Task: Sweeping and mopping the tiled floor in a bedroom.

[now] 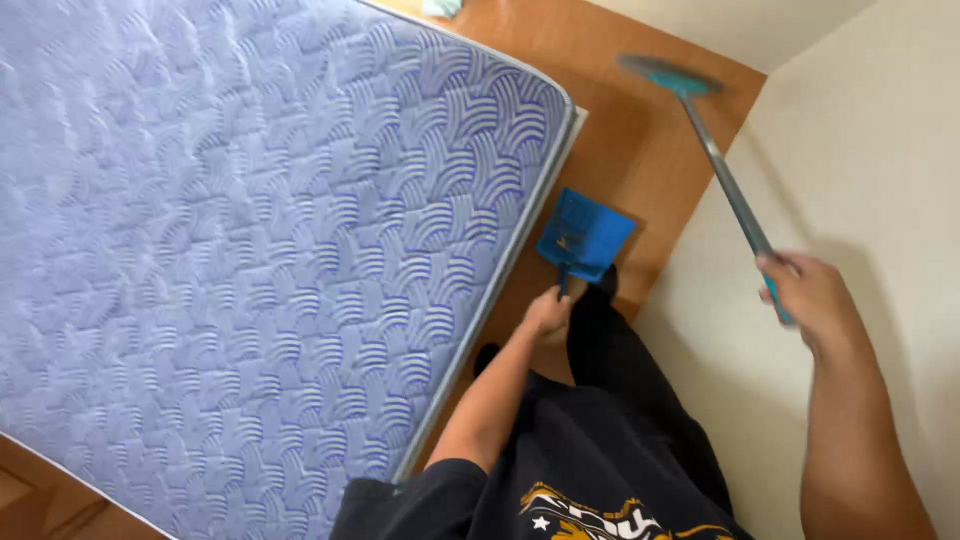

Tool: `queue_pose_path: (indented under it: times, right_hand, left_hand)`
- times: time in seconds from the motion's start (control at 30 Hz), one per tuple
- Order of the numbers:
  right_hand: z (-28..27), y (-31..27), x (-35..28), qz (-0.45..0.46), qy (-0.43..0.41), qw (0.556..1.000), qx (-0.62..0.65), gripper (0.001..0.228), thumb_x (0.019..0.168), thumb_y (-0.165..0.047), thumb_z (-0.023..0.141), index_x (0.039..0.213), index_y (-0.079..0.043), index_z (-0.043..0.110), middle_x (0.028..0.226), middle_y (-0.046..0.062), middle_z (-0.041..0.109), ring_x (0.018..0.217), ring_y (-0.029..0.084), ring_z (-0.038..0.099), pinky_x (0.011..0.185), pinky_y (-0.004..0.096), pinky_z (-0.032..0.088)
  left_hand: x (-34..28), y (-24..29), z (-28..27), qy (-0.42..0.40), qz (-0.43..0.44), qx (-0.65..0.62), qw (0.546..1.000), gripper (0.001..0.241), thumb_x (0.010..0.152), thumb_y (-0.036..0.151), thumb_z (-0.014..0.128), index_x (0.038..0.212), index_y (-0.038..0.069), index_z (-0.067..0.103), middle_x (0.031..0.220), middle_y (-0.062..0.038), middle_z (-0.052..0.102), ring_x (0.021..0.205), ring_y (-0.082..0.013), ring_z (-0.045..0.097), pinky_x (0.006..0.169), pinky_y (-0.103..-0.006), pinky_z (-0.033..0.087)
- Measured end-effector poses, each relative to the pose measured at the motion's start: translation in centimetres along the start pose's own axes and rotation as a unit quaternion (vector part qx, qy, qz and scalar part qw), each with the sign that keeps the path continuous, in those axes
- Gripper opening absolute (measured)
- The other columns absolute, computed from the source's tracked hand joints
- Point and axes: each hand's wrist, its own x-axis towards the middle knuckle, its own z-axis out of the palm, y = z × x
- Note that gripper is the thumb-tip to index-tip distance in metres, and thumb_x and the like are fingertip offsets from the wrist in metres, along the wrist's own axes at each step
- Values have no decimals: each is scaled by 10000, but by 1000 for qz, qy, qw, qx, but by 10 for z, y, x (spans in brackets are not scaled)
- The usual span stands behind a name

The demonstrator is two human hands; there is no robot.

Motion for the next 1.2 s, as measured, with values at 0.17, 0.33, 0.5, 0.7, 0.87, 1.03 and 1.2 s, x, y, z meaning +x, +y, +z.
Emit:
queue_pose_path:
  times: [0.17,0.33,0.5,0.7,0.87,1.03,1.2]
  right_hand:
    - [-2,-45,189,42,-56,958,-277,330,1023,-235,558,1088,50,710,851,205,724,648,283,636,613,432,521]
    - [53,65,285,-56,-44,866,-495,334,876,-167,560,1062,36,751,1034,295,717,953,456,701,814,541,564]
    - [35,18,128,127,-307,835,-439,363,874,-214,562,835,64,792,716,201,711,636,317,668,601,454,511]
    - [-160,-45,117,276,-236,896,-256,380,953,-410,658,1089,-62,731,657,85,549,482,175,402,440,354,323]
    - [-199,-71,122,267,-164,903,-296,447,1017,-449,553,1153,-49,698,650,126,524,477,223,393,440,382,315]
    - [-144,-132,162,95,-132,904,-395,459,1065,-445,531,1051,-12,682,639,154,595,472,264,494,457,426,427]
    - [-52,-225,209,-77,-97,862,-492,588,1096,-502,505,922,-9,774,774,138,733,682,297,659,696,457,529]
  left_hand:
    - [37,46,3,-12,-87,-47,995,623,957,428,491,1444,40,523,1276,-288,656,1198,-440,637,1053,-478,480]
    - [75,50,25,-22,-169,-93,981,644,943,422,479,1488,80,489,1238,-279,680,1128,-423,696,1024,-468,512]
    - [95,49,51,-14,-174,-42,984,689,905,456,590,1481,96,481,1264,-261,668,1185,-408,638,1028,-467,483]
    - [94,104,35,-51,-325,-149,933,690,880,358,572,1456,8,423,1283,-303,681,1201,-436,675,1025,-490,538]
    - [115,51,81,-17,-233,-63,970,701,905,398,590,1412,-71,474,1318,-346,608,1265,-462,580,1092,-478,447]
    - [85,71,35,-42,-243,-47,968,693,909,436,585,1408,-38,508,1325,-325,609,1280,-446,572,1100,-480,439]
    - [70,83,8,-64,-222,-26,973,720,873,451,622,1457,51,489,1319,-259,643,1262,-389,608,1072,-463,473]
